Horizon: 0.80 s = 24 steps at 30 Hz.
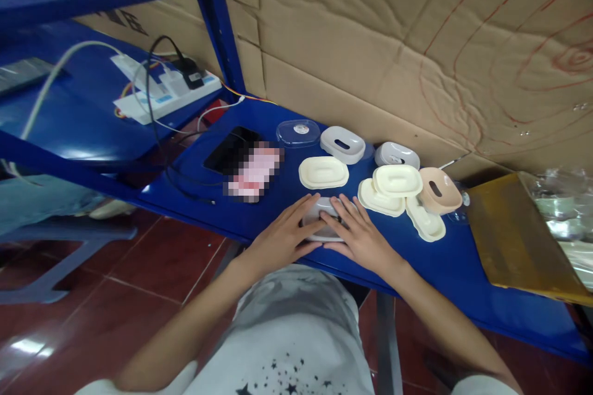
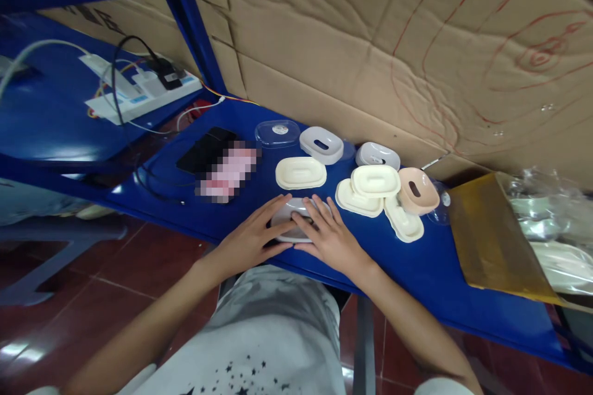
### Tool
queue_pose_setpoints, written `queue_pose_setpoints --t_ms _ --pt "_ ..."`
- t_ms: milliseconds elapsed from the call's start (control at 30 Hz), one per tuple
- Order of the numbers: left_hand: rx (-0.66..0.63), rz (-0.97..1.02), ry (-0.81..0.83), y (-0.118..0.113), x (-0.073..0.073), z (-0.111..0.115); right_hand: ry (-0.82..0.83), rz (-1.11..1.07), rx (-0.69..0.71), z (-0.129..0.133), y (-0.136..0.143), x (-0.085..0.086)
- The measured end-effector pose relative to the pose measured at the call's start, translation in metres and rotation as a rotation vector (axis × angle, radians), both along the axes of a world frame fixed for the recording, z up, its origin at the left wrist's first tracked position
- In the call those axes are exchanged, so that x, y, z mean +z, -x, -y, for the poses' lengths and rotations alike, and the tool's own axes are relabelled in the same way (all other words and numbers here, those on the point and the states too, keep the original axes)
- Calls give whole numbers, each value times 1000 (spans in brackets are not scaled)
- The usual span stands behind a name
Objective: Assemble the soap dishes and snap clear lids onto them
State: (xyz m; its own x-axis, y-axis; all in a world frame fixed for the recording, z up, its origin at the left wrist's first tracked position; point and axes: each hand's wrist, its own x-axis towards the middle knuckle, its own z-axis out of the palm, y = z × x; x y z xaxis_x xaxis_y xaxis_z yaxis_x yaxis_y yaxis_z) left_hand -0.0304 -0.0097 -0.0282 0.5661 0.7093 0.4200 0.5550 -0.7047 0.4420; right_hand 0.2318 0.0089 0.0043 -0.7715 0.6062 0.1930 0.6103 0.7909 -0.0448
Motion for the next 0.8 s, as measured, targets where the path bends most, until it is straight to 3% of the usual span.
queue_pose_setpoints --t_ms 333,433,533,667,800 --pt "39 -66 -36 -2 -2 2 -276 -157 107 11 1 -18" --pt "49 -104 -27 -3 0 4 -276 -203 101 17 -1 -23" --pt "59 -119 -17 -3 2 4 -153 -249 153 13 -7 -13" --pt "20 -95 38 -2 4 2 116 -241 164 -33 -5 21" --pt "6 -56 79 -2 6 1 139 -155 7 -134 40 40"
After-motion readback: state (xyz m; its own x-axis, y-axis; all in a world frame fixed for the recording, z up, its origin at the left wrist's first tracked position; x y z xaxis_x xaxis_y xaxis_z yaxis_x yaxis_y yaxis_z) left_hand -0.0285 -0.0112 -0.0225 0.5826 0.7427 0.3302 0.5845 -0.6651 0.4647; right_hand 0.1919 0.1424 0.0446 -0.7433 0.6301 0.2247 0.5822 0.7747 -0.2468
